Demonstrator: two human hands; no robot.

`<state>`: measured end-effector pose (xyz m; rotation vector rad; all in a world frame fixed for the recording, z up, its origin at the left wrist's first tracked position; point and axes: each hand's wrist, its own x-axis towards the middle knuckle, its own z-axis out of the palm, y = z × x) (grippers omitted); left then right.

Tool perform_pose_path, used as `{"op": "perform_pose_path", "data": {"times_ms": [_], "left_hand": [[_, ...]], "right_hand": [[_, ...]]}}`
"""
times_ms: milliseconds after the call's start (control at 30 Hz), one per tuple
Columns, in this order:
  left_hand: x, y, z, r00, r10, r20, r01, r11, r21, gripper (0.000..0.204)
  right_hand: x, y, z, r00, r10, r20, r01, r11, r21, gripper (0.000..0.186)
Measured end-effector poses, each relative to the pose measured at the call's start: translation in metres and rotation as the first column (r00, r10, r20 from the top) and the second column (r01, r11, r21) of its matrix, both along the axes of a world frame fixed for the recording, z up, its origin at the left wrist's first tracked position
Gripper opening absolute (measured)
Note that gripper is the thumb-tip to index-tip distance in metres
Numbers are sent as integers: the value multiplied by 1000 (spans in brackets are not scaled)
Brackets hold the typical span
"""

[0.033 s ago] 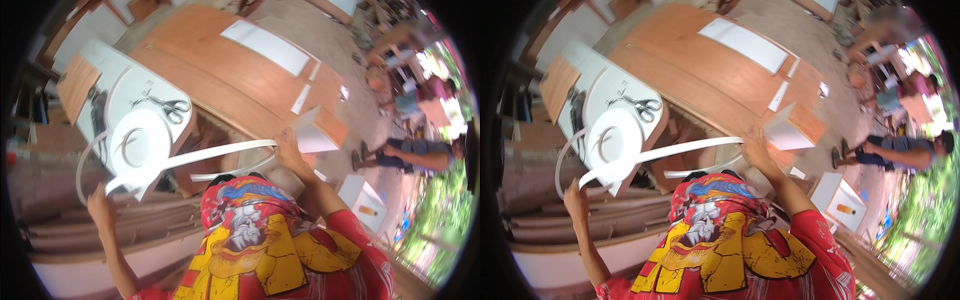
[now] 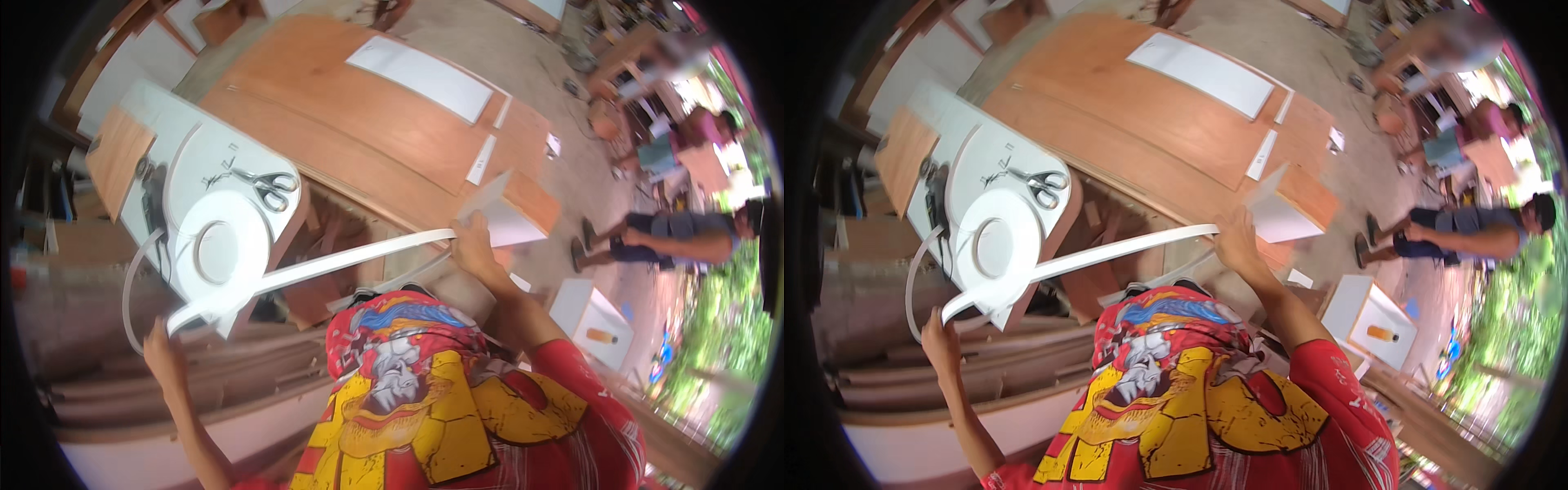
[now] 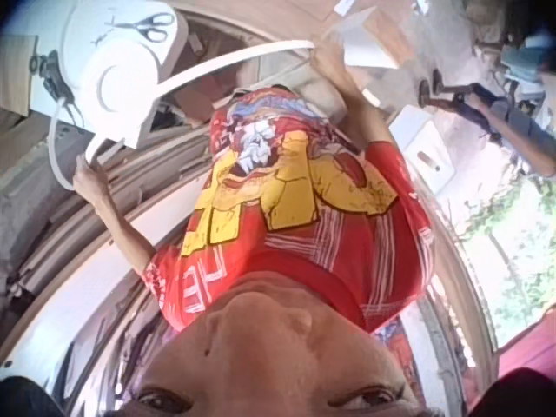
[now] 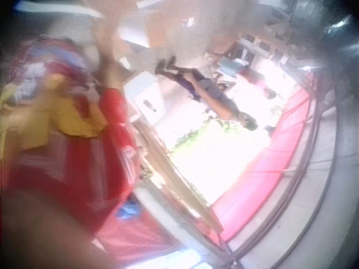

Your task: The person measures a white strip against a wooden frame, then uses scissors to cut the strip into smaller pieces. The person repeatedly measures and cuts the material, placing the cut pieces on a nearby surface.

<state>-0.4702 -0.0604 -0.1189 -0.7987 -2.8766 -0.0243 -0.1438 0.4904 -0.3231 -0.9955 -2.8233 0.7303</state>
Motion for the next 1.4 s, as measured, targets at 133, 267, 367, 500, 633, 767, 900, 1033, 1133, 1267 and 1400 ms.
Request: {"op": "perform_pose_path", "data": {"times_ms": [133,267,367,500,633,767,900,1033,1133,1267,1400], "left_hand": [[24,-5,-20,977,-158,143,131,975,182,37],[45,16,31,716,38,697,-29,999,-25,58],[64,60,53,770,-97,630,-182,914,363,35],[104,144,75,683,24,730,-317,910,266,49],[139,211,73,715,-231,660,101,968,228,47],[159,244,30,672,-310,673,241,950,197,33],[190,260,-1,580,-288,762,177,958,227,50],[228,253,-13,526,-478,704,26,836,549,22],[228,236,6,757,-629,174,471,711,522,22],[228,226,30,704,-267,658,-313,715,625,45],[249,251,15,548,-328,769,-327,762,558,47]], "right_hand": [[68,22,-58,981,-185,-66,165,957,-239,18],[56,5,-66,982,-17,-191,-33,967,-254,17],[12,-35,-34,918,-247,-310,102,903,-416,21],[-39,-82,25,695,-315,-646,117,936,-331,21],[-48,-85,74,572,-345,-744,-213,814,-541,33],[-53,-72,124,387,-240,-890,-395,830,-395,40],[-44,-66,159,416,-245,-876,-576,674,-462,48],[-38,-56,177,360,-220,-907,-547,737,-396,62],[-36,-58,180,469,-144,-871,-574,701,-425,64],[-30,-90,182,504,34,-863,-638,688,-345,69],[-11,-119,187,634,-83,-769,-740,224,-634,70]]}}
